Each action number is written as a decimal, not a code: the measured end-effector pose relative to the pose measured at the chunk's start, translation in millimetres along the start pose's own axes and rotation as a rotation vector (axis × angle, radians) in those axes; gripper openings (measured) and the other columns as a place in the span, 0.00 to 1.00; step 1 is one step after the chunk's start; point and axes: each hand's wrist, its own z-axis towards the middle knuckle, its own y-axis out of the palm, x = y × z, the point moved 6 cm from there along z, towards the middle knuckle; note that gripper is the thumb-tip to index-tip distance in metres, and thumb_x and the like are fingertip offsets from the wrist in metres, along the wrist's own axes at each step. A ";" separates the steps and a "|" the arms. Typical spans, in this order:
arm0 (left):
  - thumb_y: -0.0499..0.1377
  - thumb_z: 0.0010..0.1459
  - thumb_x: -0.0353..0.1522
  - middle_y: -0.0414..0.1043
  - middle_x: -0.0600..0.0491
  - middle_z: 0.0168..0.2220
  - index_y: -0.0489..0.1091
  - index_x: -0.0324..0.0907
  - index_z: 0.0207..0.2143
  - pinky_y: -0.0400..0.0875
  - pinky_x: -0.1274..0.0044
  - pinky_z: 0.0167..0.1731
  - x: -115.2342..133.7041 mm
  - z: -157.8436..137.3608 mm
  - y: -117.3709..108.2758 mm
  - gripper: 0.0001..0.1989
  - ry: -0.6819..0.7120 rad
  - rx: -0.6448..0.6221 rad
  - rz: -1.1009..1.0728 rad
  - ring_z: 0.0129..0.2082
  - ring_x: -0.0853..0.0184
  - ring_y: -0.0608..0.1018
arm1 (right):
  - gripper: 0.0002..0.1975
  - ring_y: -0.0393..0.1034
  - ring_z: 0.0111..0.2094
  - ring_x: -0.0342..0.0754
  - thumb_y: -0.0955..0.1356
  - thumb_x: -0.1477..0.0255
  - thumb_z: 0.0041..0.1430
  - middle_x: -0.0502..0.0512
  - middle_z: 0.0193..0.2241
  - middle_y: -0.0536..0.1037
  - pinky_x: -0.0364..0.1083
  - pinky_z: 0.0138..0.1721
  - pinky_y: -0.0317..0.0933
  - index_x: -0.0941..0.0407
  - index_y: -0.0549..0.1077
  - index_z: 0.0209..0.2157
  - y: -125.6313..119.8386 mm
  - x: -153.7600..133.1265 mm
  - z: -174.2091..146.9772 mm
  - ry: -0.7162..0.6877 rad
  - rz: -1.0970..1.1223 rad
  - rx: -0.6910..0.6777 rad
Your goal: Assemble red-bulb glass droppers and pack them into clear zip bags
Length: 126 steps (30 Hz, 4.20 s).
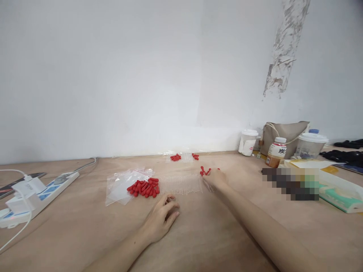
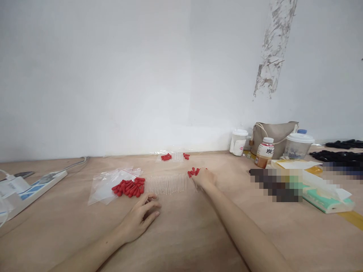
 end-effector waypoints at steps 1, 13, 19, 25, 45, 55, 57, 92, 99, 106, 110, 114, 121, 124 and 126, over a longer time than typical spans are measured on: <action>0.53 0.54 0.29 0.61 0.49 0.44 0.67 0.44 0.37 0.66 0.70 0.39 -0.3 0.1 0.4 0.08 -0.001 -0.004 0.002 0.40 0.63 0.68 | 0.17 0.69 0.33 0.52 0.59 0.58 0.49 0.58 0.26 0.75 0.47 0.33 0.54 0.55 0.73 0.24 -3.0 4.7 0.5 0.010 0.003 -0.011; 0.53 0.55 0.29 0.60 0.49 0.44 0.67 0.44 0.37 0.66 0.70 0.40 0.2 -0.3 0.5 0.07 -0.012 -0.018 0.010 0.40 0.63 0.68 | 0.12 0.69 0.31 0.51 0.64 0.65 0.43 0.60 0.27 0.75 0.44 0.28 0.54 0.58 0.72 0.27 -4.4 32.4 1.2 0.067 -0.058 -0.033; 0.52 0.55 0.29 0.59 0.49 0.44 0.67 0.44 0.37 0.65 0.70 0.41 -1.0 0.1 1.6 0.08 -0.016 -0.029 0.007 0.41 0.63 0.68 | 0.13 0.68 0.32 0.50 0.64 0.60 0.45 0.55 0.27 0.75 0.46 0.35 0.52 0.55 0.72 0.26 -12.5 24.0 -4.4 -0.006 -0.034 0.042; 0.52 0.55 0.31 0.61 0.49 0.44 0.67 0.45 0.37 0.66 0.71 0.39 -0.4 0.7 0.7 0.08 -0.011 -0.012 -0.004 0.40 0.62 0.68 | 0.13 0.68 0.32 0.48 0.61 0.63 0.50 0.52 0.25 0.76 0.49 0.42 0.47 0.52 0.74 0.24 -3.4 0.2 -15.5 -0.154 -0.029 0.090; 0.55 0.51 0.33 0.66 0.50 0.32 0.68 0.42 0.28 0.58 0.69 0.34 -36.0 8.2 -39.7 0.05 -0.195 0.244 0.515 0.36 0.59 0.67 | 0.20 0.67 0.36 0.53 0.53 0.66 0.59 0.63 0.31 0.74 0.52 0.41 0.46 0.60 0.70 0.31 -8.1 -11.0 -24.7 -0.179 -0.113 0.137; 0.55 0.51 0.38 0.67 0.51 0.34 0.69 0.44 0.26 0.54 0.69 0.37 -59.0 11.3 -44.8 0.08 -0.340 0.260 0.632 0.38 0.60 0.66 | 0.09 0.66 0.30 0.46 0.55 0.73 0.59 0.52 0.28 0.73 0.48 0.38 0.47 0.57 0.63 0.30 -4.3 7.4 -80.6 -0.552 0.184 0.240; 0.55 0.50 0.37 0.67 0.50 0.34 0.69 0.43 0.26 0.54 0.69 0.37 -60.4 11.9 -41.9 0.08 -0.374 0.262 0.635 0.38 0.59 0.66 | 0.09 0.65 0.29 0.46 0.55 0.73 0.59 0.51 0.27 0.72 0.48 0.37 0.47 0.56 0.63 0.30 -1.2 10.9 -84.8 -0.548 0.254 0.249; 0.54 0.56 0.32 0.66 0.51 0.36 0.71 0.43 0.33 0.63 0.73 0.37 7.5 8.1 4.3 0.07 -0.038 -0.009 0.027 0.37 0.64 0.69 | 0.10 0.65 0.36 0.45 0.57 0.71 0.60 0.51 0.33 0.74 0.46 0.39 0.54 0.54 0.67 0.37 1.4 -19.2 -107.3 -0.774 0.390 0.075; 0.48 0.59 0.32 0.67 0.52 0.31 0.63 0.42 0.33 0.63 0.74 0.34 6.0 7.5 4.2 0.06 -0.090 0.032 -0.060 0.33 0.65 0.69 | 0.14 0.65 0.37 0.45 0.55 0.71 0.61 0.52 0.34 0.73 0.45 0.38 0.55 0.53 0.69 0.40 -6.2 -31.2 -121.6 -0.830 0.462 0.042; 0.48 0.59 0.30 0.66 0.56 0.30 0.61 0.42 0.33 0.64 0.78 0.31 8.6 6.3 7.4 0.04 -0.147 0.028 -0.250 0.30 0.68 0.69 | 0.13 0.64 0.35 0.44 0.55 0.72 0.61 0.51 0.31 0.72 0.45 0.36 0.54 0.53 0.68 0.40 -5.2 -34.3 -128.4 -0.878 0.482 0.020; 0.48 0.59 0.31 0.68 0.54 0.32 0.63 0.43 0.37 0.64 0.78 0.33 10.6 6.7 8.5 0.06 -0.152 0.011 -0.290 0.32 0.68 0.70 | 0.13 0.65 0.34 0.43 0.55 0.71 0.61 0.50 0.29 0.72 0.45 0.36 0.53 0.52 0.69 0.40 -3.3 -33.5 -127.8 -0.874 0.467 0.032; 0.47 0.60 0.33 0.67 0.56 0.26 0.66 0.42 0.33 0.64 0.80 0.29 10.6 6.6 14.1 0.09 -0.161 -0.040 -0.308 0.28 0.69 0.70 | 0.14 0.65 0.31 0.43 0.56 0.71 0.61 0.51 0.28 0.73 0.45 0.35 0.52 0.51 0.70 0.40 0.0 -32.8 -126.3 -0.884 0.459 0.030; 0.48 0.59 0.32 0.66 0.57 0.22 0.69 0.41 0.31 0.61 0.83 0.24 10.3 5.7 17.6 0.11 -0.145 -0.081 -0.318 0.23 0.71 0.68 | 0.13 0.65 0.30 0.42 0.57 0.71 0.60 0.49 0.28 0.74 0.45 0.36 0.47 0.50 0.71 0.39 -0.7 -33.9 -122.9 -0.936 0.403 0.001; 0.49 0.59 0.32 0.69 0.56 0.25 0.70 0.42 0.31 0.62 0.82 0.28 15.9 5.8 13.7 0.11 -0.091 -0.072 -0.254 0.27 0.70 0.70 | 0.14 0.64 0.28 0.41 0.56 0.71 0.60 0.49 0.27 0.73 0.45 0.35 0.45 0.50 0.71 0.37 -3.6 -34.2 -123.6 -0.959 0.328 -0.004; 0.49 0.59 0.32 0.69 0.56 0.27 0.70 0.42 0.31 0.62 0.81 0.29 19.0 5.5 12.7 0.11 -0.065 -0.073 -0.210 0.28 0.69 0.71 | 0.13 0.63 0.26 0.41 0.57 0.71 0.60 0.49 0.26 0.73 0.45 0.35 0.44 0.51 0.71 0.34 -5.5 -34.2 -124.5 -0.960 0.260 0.019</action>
